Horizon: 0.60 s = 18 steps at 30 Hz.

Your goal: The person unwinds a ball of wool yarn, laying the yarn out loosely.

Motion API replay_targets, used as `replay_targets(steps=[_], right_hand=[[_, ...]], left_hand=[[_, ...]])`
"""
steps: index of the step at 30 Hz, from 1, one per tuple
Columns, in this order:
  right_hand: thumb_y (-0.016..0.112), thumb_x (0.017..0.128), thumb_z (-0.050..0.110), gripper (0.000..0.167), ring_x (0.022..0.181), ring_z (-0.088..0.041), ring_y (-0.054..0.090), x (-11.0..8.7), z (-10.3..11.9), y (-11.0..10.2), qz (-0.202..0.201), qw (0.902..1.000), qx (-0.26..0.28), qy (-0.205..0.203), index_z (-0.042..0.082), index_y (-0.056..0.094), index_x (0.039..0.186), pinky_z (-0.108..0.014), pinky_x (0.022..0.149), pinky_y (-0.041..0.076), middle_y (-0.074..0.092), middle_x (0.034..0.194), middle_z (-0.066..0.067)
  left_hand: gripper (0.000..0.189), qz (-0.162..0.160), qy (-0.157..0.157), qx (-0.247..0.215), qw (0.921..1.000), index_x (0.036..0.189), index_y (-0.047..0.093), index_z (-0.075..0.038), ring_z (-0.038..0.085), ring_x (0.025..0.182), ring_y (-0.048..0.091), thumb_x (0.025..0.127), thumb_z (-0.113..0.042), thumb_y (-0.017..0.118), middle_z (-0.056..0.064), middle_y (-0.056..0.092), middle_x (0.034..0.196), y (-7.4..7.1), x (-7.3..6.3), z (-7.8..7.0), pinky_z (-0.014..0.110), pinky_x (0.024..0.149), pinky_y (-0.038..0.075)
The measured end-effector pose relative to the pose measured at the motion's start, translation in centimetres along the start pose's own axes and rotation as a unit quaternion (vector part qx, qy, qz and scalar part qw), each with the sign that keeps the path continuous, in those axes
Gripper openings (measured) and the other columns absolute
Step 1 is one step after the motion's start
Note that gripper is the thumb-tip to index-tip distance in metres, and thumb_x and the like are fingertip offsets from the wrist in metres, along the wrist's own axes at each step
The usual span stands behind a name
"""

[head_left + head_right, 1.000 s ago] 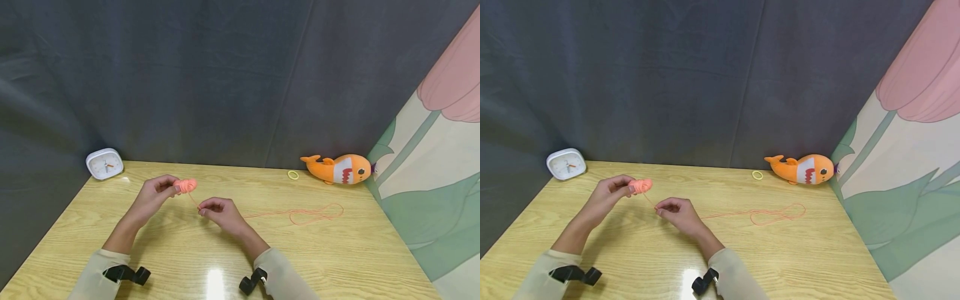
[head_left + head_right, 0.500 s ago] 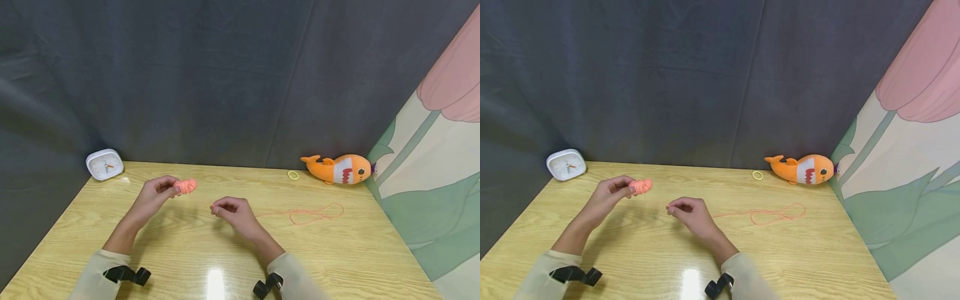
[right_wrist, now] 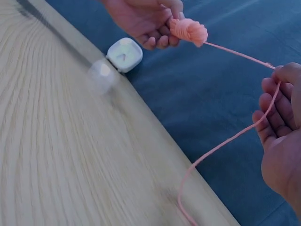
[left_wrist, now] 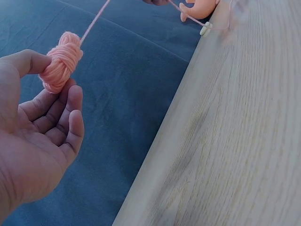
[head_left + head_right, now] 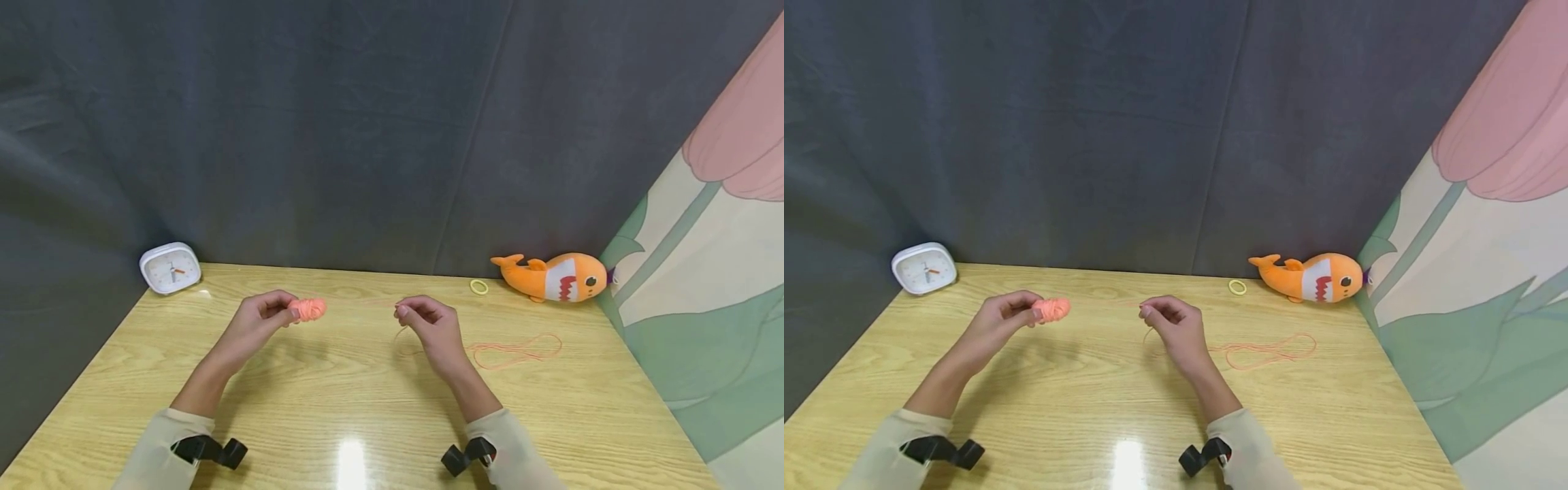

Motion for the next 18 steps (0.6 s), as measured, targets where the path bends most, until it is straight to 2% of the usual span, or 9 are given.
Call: replay_targets(steps=[5, 13, 18], right_hand=[[0.070, 0.099, 0.014, 0.025, 0.082, -0.008, 0.066, -0.1, -0.3, -1.2, -0.018, 0.9998, -0.001, 0.000, -0.009, 0.069, 0.108, -0.024, 0.086, 0.058, 0.072, 0.089, 0.009], [0.070, 0.099, 0.013, 0.028, 0.080, -0.010, 0.066, 0.0, 0.8, -3.5, -0.056, 0.9983, 0.007, -0.013, -0.013, 0.066, 0.106, -0.024, 0.082, 0.058, 0.071, 0.087, 0.007], [0.068, 0.100, 0.010, 0.020, 0.079, -0.010, 0.065, 0.1, 0.9, -5.0, -0.084, 0.9963, 0.010, -0.015, -0.010, 0.068, 0.105, -0.023, 0.084, 0.057, 0.070, 0.084, 0.005]], left_hand=[[0.023, -0.003, -0.008, 0.008, 0.9999, 0.113, 0.068, 0.003, 0.009, 0.090, 0.063, 0.103, -0.017, 0.065, -0.010, 0.069, 0.100, -0.2, 0.0, 0.3, 0.024, 0.080, 0.055], [0.021, -0.007, -0.015, 0.006, 0.9999, 0.113, 0.067, 0.004, 0.008, 0.090, 0.063, 0.103, -0.015, 0.064, -0.010, 0.069, 0.099, -0.4, 0.1, 0.4, 0.025, 0.081, 0.055], [0.019, -0.003, -0.023, 0.006, 0.9997, 0.112, 0.068, 0.001, 0.008, 0.092, 0.063, 0.102, -0.015, 0.064, -0.009, 0.069, 0.101, -0.3, 0.0, 0.6, 0.026, 0.082, 0.056]])
Point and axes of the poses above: each hand's wrist, its own x-axis towards the middle knuckle, its own y-axis out of the palm, z = x × y, the point moved 10 cm from there along x, towards the middle knuckle
